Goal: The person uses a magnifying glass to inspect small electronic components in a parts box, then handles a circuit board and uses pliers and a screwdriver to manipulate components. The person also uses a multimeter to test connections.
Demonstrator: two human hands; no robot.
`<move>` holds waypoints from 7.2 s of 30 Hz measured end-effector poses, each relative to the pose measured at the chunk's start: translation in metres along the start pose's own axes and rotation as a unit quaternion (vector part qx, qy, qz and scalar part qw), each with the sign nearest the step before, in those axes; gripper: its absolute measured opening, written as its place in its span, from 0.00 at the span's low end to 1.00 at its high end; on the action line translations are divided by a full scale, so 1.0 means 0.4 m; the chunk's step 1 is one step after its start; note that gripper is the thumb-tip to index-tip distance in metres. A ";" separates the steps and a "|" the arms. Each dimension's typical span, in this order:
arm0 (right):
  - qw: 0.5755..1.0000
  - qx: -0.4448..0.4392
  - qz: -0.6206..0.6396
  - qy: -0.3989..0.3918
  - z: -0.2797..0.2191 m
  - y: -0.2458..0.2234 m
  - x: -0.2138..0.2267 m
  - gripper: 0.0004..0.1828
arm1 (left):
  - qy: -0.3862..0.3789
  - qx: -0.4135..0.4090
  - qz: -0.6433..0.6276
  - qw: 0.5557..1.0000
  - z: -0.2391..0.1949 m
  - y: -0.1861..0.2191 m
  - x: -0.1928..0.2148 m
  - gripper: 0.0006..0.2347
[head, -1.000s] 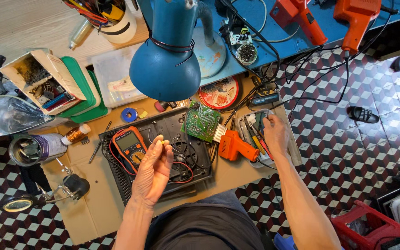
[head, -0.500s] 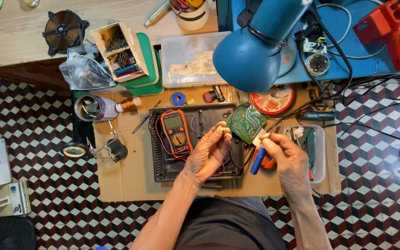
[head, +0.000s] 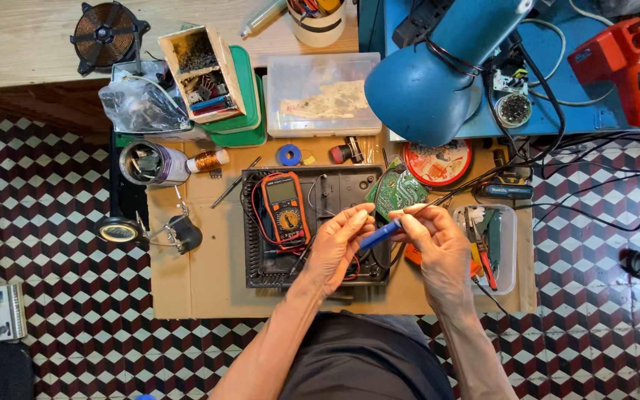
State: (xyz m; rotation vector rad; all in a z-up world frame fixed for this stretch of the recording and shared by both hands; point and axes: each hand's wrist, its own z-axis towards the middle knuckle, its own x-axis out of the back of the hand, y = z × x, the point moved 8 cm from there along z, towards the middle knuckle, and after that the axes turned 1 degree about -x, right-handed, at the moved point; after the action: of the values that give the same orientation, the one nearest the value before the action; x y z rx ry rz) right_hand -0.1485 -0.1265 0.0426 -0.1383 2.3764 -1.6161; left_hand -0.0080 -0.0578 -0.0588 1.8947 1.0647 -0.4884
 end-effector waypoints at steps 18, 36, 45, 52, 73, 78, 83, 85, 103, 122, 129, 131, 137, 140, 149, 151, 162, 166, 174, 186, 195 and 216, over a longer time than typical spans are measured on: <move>0.997 0.010 -0.038 0.060 -0.056 0.135 -0.031 0.10 | 0.183 -0.214 0.449 0.848 -0.102 0.075 -0.015 0.15; 0.994 -0.086 0.019 -0.064 -0.125 0.010 -0.067 0.24 | 0.052 -0.171 0.240 0.954 -0.091 0.141 0.045 0.16; 0.940 -0.087 -0.312 -0.111 -0.129 -0.023 -0.103 0.12 | 0.001 -0.154 0.243 0.958 -0.093 0.184 -0.012 0.16; 0.901 0.001 -0.404 -0.156 -0.109 -0.064 -0.140 0.12 | -0.004 -0.224 0.415 0.882 -0.123 0.217 -0.042 0.14; 0.968 -0.065 -0.206 -0.128 -0.079 -0.016 -0.063 0.12 | -0.004 -0.200 0.438 0.876 -0.094 0.185 -0.072 0.10; 0.968 -0.124 -0.174 -0.131 -0.072 0.004 -0.054 0.12 | -0.033 -0.289 0.452 0.843 -0.114 0.207 -0.106 0.08; 0.964 -0.080 -0.199 -0.159 -0.073 -0.001 -0.068 0.11 | -0.016 -0.255 0.450 0.856 -0.102 0.190 -0.099 0.09; 0.963 -0.059 -0.199 -0.170 -0.073 -0.006 -0.077 0.11 | -0.011 -0.200 0.460 0.865 -0.086 0.172 -0.091 0.09; 0.988 -0.080 -0.074 -0.108 -0.031 0.035 -0.071 0.16 | 0.056 -0.151 0.188 0.969 -0.018 0.051 -0.053 0.14; 0.989 -0.077 -0.097 0.079 -0.024 0.087 0.122 0.20 | -0.059 0.002 -0.172 0.983 0.091 0.083 -0.062 0.12; 0.973 0.086 -0.193 0.098 -0.030 -0.114 0.053 0.12 | -0.056 0.013 -0.171 0.984 0.108 0.104 -0.071 0.11; 0.968 0.126 -0.205 0.075 -0.033 -0.157 0.023 0.13 | -0.057 0.013 -0.172 0.983 0.109 0.107 -0.073 0.10; 0.950 0.157 -0.264 0.063 -0.029 -0.196 -0.014 0.15 | -0.088 0.003 -0.177 0.980 0.105 0.111 -0.092 0.09; 0.951 0.164 -0.253 0.064 -0.022 -0.200 -0.011 0.15 | -0.108 -0.009 -0.169 0.980 0.098 0.120 -0.101 0.10; 0.928 0.184 -0.320 0.052 -0.021 -0.216 -0.022 0.13 | -0.132 -0.007 -0.168 0.977 0.078 0.136 -0.122 0.12; 0.924 0.186 -0.331 0.047 -0.021 -0.219 -0.026 0.13 | -0.135 -0.007 -0.169 0.976 0.076 0.138 -0.125 0.12; 0.916 0.200 -0.346 0.040 -0.022 -0.227 -0.028 0.13 | -0.141 -0.008 -0.125 0.982 0.068 0.142 -0.127 0.11; 0.914 0.195 -0.355 0.023 -0.019 -0.232 -0.031 0.12 | -0.126 -0.006 -0.110 0.986 0.071 0.141 -0.120 0.11; 0.916 0.176 -0.361 0.022 -0.012 -0.248 -0.031 0.12 | -0.117 -0.032 -0.042 0.992 0.082 0.148 -0.103 0.11; 0.879 0.247 -0.407 0.020 -0.030 -0.267 -0.066 0.10 | -0.085 -0.017 -0.107 0.991 0.090 0.132 -0.099 0.10; 0.861 0.263 -0.435 -0.005 -0.033 -0.270 -0.079 0.11 | -0.055 -0.010 -0.109 0.992 0.083 0.129 -0.097 0.11; 0.847 0.297 -0.440 0.024 -0.058 -0.258 -0.074 0.10 | -0.043 -0.028 -0.099 0.994 0.081 0.082 -0.089 0.11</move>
State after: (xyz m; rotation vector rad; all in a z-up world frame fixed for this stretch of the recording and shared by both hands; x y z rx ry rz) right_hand -0.1334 -0.1379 0.1509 -1.2014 1.7644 -2.6729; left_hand 0.0020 -0.1101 -0.0354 1.7114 1.2019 -0.6406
